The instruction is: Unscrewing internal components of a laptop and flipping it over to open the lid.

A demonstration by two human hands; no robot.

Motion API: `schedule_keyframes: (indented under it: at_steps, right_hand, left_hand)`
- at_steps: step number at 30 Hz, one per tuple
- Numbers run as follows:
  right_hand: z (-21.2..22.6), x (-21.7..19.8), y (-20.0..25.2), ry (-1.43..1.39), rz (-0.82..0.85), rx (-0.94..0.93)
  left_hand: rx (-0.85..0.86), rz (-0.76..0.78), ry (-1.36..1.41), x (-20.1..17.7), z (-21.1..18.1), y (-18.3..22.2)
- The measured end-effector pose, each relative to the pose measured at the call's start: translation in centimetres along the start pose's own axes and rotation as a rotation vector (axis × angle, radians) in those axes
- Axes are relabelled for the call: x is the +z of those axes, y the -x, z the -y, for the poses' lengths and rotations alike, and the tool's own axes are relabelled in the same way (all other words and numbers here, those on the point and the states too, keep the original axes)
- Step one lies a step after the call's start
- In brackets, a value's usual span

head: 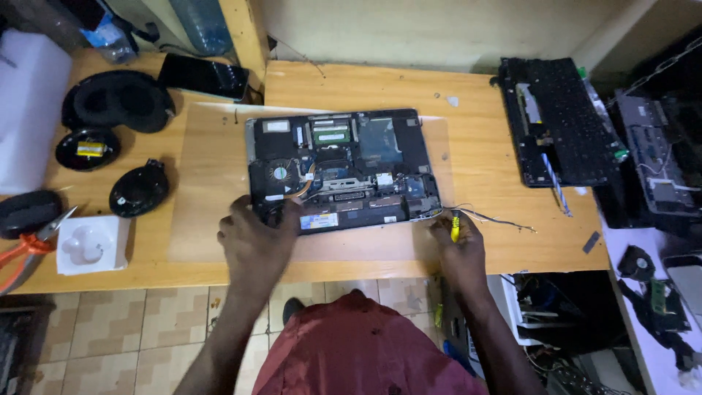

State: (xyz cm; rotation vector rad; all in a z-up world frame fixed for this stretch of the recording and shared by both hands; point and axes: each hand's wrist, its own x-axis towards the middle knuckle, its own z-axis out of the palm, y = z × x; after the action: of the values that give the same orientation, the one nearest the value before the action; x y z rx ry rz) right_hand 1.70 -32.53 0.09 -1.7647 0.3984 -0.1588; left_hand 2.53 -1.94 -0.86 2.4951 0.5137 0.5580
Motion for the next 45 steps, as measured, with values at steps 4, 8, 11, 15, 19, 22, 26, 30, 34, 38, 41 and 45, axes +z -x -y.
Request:
schedule_keyframes:
  at_steps: [4, 8, 11, 15, 19, 22, 26, 30, 34, 38, 41, 45]
  right_hand:
    - [2.9, 0.0, 0.9, -0.052, -0.027, -0.021]
    - [3.1, -0.4, 0.0, -0.142, 0.001, 0.001]
    - [4.5, 0.3, -0.3, -0.256, -0.02, -0.105]
    - [5.8, 0.0, -1.0, -0.319, -0.049, -0.288]
    - [7.0, -1.3, -2.5, -0.251, 0.048, -0.421]
    - [6.0, -2.1, -4.8, -0.165, 0.021, -0.441]
    - [6.8, -2.1, -4.5, -0.103, 0.034, -0.44]
    - [7.4, -1.8, -4.4, -0.06, 0.004, -0.47]
    - [7.3, -1.9, -4.9, -0.071, 0.005, -0.491]
    - [7.1, -1.9, -5.4, -0.083, 0.016, -0.523]
    - [7.6, -1.8, -5.1, -0.069, 0.018, -0.546]
    - [8.0, -1.3, -5.2, -0.056, -0.009, -0.583]
  left_hand:
    - [-0.302, 0.23, 0.263, -3.1, -1.0, -1.9]
    - [-0.269, 0.279, 0.506, -6.6, -4.4, -2.3]
    - [-0.186, 0.25, 0.654, -7.2, -4.4, -3.1]
    - [-0.164, 0.338, 0.858, -8.4, -4.7, -3.6]
    - [-0.083, 0.498, 0.899, -9.5, -4.9, -4.1]
    - [0.035, 0.435, 0.658, -9.3, -4.5, -5.0]
    - [0.339, 0.187, 0.224, -9.7, -4.1, -4.9]
    - [0.652, -0.173, 0.061, -11.6, -5.9, -5.1]
    - [0.785, -0.236, 0.189, -8.8, -4.2, -6.6]
    - [0.543, 0.139, 0.814, -7.6, -4.6, -6.5]
    - [0.532, 0.197, 0.964, -7.0, -4.3, -6.7]
    - [0.627, 0.209, 1.009, -7.6, -4.9, -6.8]
